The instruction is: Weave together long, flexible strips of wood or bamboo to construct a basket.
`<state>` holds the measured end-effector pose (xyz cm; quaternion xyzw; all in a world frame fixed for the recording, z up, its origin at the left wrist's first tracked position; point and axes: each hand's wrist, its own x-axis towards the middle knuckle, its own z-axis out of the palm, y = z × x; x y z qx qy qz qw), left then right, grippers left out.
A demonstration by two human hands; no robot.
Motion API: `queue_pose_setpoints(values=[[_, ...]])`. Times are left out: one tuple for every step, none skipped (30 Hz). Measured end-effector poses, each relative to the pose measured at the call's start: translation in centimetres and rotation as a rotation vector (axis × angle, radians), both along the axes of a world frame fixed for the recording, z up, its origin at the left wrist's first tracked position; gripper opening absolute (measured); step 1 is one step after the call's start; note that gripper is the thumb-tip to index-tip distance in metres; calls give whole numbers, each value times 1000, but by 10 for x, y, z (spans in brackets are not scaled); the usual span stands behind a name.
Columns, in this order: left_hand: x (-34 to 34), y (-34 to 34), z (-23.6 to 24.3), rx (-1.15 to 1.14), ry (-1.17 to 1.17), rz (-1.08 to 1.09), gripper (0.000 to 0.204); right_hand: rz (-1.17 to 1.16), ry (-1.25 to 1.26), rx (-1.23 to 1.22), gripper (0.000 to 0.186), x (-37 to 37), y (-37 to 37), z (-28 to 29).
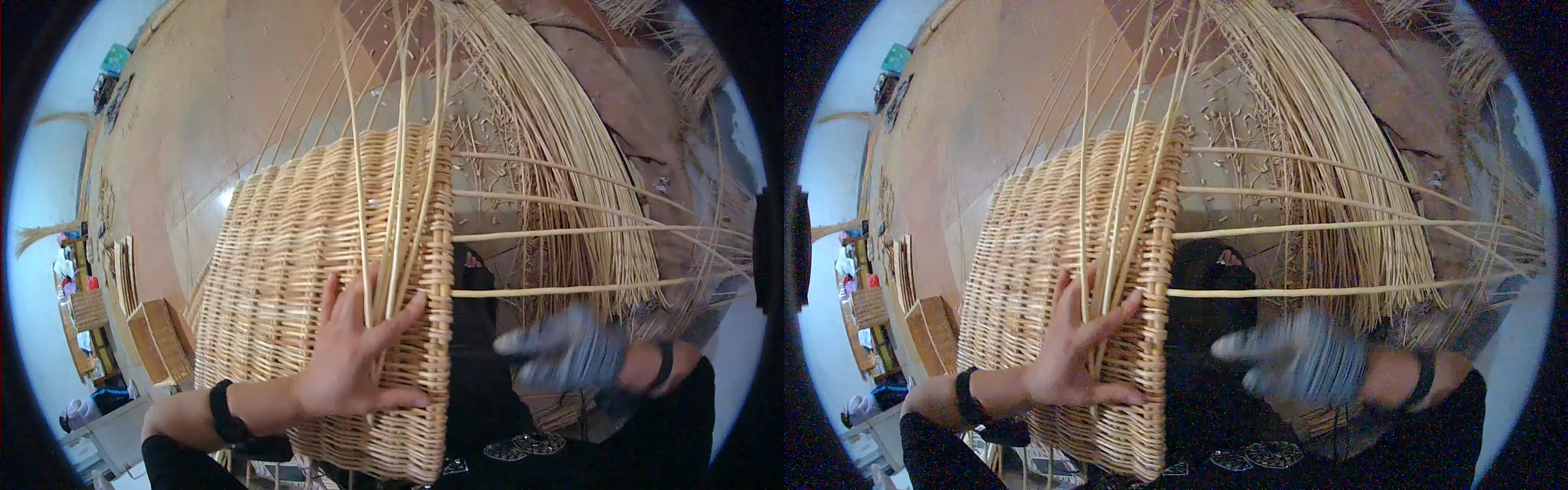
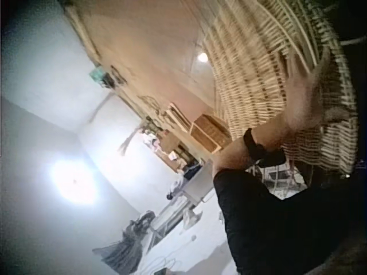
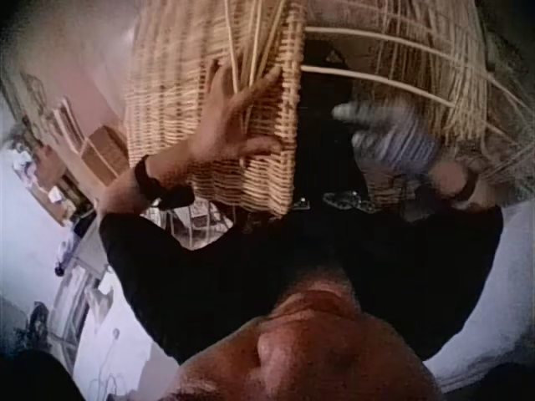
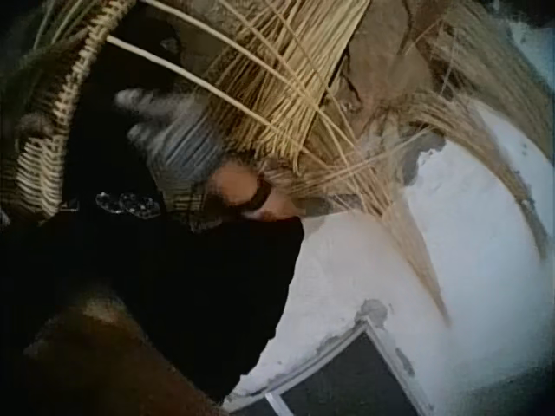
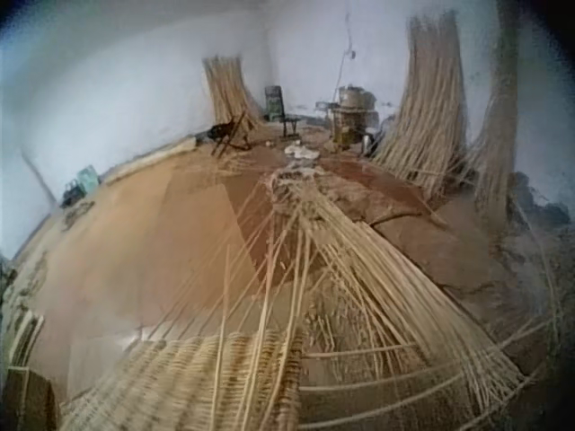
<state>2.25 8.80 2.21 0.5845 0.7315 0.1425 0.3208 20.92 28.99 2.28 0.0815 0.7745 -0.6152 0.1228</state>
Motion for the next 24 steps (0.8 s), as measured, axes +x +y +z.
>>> queue_pose_setpoints(values=[[1,0,2,3,18,-56,92,109,-31,-103,42,-2,11,-5],[0,0,3,36,-20,-13,92,209,-119,-167,42,0,23,-13],[0,0,5,46,-26,-25,92,214,168,4,40,7,21,-22],[1,-2,7,45,-30,-50,93,222,368,146,39,14,22,-33],[1,-2,8,98,-16,-50,92,240,391,241,34,22,20,-43],[2,-4,9,55,-34,-45,92,250,425,357,30,28,17,-55],[1,-3,8,57,-18,-43,92,264,468,489,28,29,20,-64],[1,-4,8,48,24,-53,92,281,513,619,29,31,16,-70],[0,-3,8,49,19,-48,92,300,551,778,31,30,14,-74],[0,-3,7,67,-5,-5,92,330,442,830,33,30,10,-73],[-1,-3,7,48,-27,-19,92,324,375,784,34,26,6,-70],[-2,-2,6,40,-24,-52,92,416,321,692,35,23,8,-65],[-2,-1,6,18,-23,-50,92,164,349,343,32,20,3,-60],[-3,0,6,-6,-48,-31,92,127,249,182,30,17,7,-53],[-3,0,6,-15,-55,-25,92,157,140,-7,33,13,10,-48],[-3,0,6,-18,-39,-35,91,6,57,-139,38,10,15,-43],[-3,0,6,-29,-68,-11,91,178,26,26,40,4,23,-40],[-3,0,6,-13,-73,-11,91,349,0,194,41,-1,26,-37],[-3,0,5,11,-58,-24,90,354,4,196,41,-6,29,-34],[-2,0,4,1,-68,-5,90,535,-146,289,43,-10,28,-31],[-3,1,3,0,-67,-8,90,684,-282,454,44,-13,27,-28],[-3,1,2,8,-57,-16,91,717,-286,387,44,-14,22,-24],[-4,2,1,-18,-59,-11,91,427,-116,232,42,-12,15,-22],[-5,3,1,-30,-73,0,91,180,102,39,40,-9,9,-19]])
